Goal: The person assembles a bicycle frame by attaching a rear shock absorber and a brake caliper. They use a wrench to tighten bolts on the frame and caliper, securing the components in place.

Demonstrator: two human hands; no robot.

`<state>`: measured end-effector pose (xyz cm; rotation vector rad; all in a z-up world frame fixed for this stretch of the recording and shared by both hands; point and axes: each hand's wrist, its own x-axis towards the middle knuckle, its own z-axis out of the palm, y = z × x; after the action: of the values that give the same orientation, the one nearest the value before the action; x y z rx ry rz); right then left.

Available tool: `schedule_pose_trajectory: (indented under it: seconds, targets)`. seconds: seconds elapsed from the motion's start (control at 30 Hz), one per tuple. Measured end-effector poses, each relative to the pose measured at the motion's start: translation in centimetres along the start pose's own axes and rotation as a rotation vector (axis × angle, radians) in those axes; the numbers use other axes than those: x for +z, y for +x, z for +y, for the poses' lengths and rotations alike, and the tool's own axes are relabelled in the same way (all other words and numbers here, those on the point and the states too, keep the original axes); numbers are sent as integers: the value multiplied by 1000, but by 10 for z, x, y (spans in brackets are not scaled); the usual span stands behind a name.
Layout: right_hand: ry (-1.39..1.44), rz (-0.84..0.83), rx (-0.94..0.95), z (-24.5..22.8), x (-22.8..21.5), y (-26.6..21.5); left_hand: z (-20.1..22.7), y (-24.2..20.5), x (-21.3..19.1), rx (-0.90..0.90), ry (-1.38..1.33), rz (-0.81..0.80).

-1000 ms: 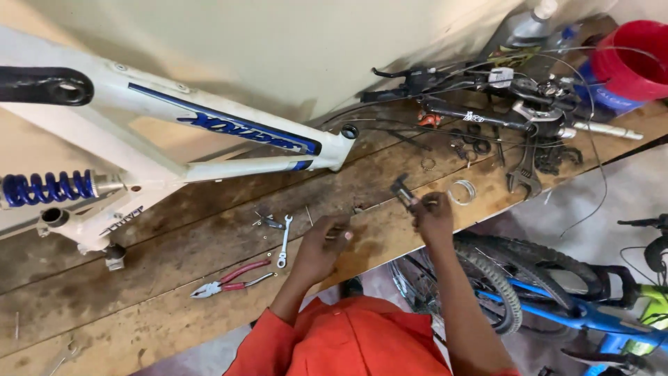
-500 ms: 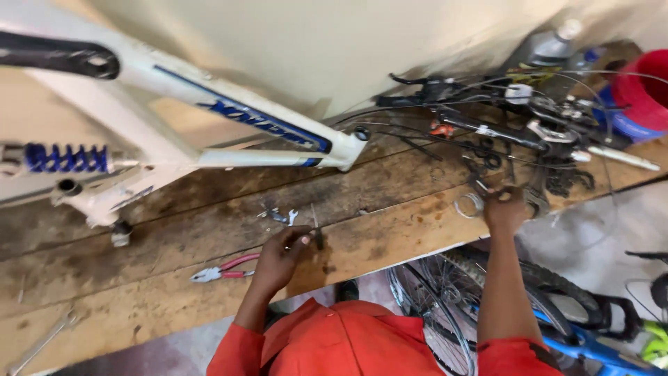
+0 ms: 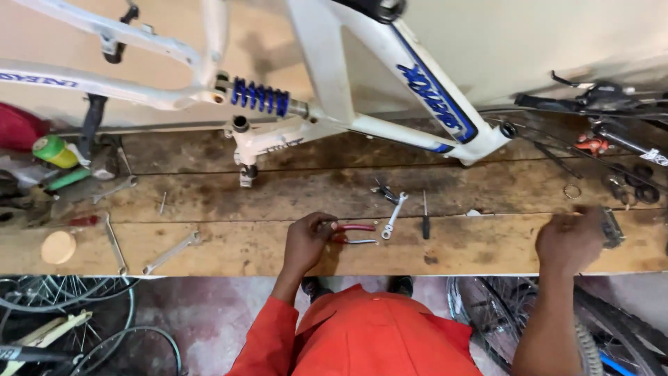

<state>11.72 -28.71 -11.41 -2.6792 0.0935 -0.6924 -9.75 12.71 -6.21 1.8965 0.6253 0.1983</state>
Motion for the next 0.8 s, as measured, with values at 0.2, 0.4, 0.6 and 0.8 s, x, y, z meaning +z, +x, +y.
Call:
schedule_pose_trajectory:
  seconds: [0.2, 0.4, 0.6, 0.8]
  targets:
    - [556, -498, -202, -116, 21, -56, -52, 17, -36, 93, -170, 56]
    - [947, -441, -755, -335, -40, -141, -18, 27, -23, -321, -870, -307]
    - [639, -348, -904, -374, 5, -136, 33, 10, -64, -118, -1311, -569]
    - [100, -325, -288, -309, 45, -120, 3, 36, -127, -66, -932, -106]
